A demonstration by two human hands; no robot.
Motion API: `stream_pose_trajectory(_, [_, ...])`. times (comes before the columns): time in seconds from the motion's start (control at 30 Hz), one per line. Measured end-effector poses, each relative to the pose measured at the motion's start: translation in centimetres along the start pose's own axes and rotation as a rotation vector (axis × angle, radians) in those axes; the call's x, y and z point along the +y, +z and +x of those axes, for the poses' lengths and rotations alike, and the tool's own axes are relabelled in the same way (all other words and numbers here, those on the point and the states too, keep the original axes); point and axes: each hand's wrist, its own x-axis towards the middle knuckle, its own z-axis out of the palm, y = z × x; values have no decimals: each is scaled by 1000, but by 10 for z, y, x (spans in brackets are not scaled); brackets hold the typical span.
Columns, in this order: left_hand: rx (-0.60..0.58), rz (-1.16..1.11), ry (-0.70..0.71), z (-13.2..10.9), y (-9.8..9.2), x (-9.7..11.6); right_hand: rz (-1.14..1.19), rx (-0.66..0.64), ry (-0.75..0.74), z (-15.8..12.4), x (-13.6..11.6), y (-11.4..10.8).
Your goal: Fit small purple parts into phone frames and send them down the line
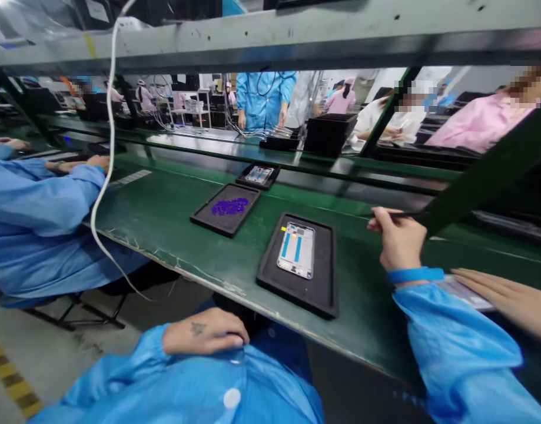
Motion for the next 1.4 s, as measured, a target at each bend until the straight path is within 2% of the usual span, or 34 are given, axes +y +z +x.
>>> stream_pose_trajectory(0.07, [70, 13, 79, 7, -16, 18, 27, -16, -44, -3, -9, -1])
stream_pose_trajectory(0.13, [199, 309, 190, 26, -29, 30, 53, -21, -95, -9, -20, -2])
stream_pose_trajectory(0.2, [218, 682, 199, 51, -36, 33, 80, -30, -141, -16, -29, -1])
stream_pose_trajectory(0.3, [185, 874, 151, 81, -40, 28, 126, -87, -182, -31, -40, 2])
stream_pose_trajectory(0.37, [173, 899, 133, 90, -41, 23, 160, -144, -193, -42, -43, 5])
stream_pose_trajectory(0.47, [140, 931, 143, 91, -45, 17, 206, -233, -195, -56, -43, 9])
stream_pose_trajectory(0.67, [119, 915, 278, 81, -47, 10, 213, -342, -147, -70, -30, 9])
stream_pose_trajectory(0.83, [170, 817, 485, 81, -55, -1, 164, -357, -89, -76, -20, 1])
stream_pose_trajectory(0.9, [238, 802, 570, 88, -63, -8, 153, -349, -71, -78, -18, -2])
stream_pose_trajectory(1.0, [273, 807, 662, 105, -72, -21, 141, -331, -53, -83, -16, -5])
stream_pose_trajectory(1.13, [309, 825, 782, 123, -64, -47, 138, -328, -12, -90, -12, -5])
stream_pose_trajectory(1.2, [331, 856, 801, 124, -56, -60, 147, -348, 26, -92, -7, -2])
stream_pose_trajectory(1.27, [297, 859, 780, 121, -51, -64, 161, -373, 71, -93, -2, 2])
stream_pose_trajectory(1.4, [204, 725, 741, 115, -52, -52, 191, -394, 146, -98, 4, 12])
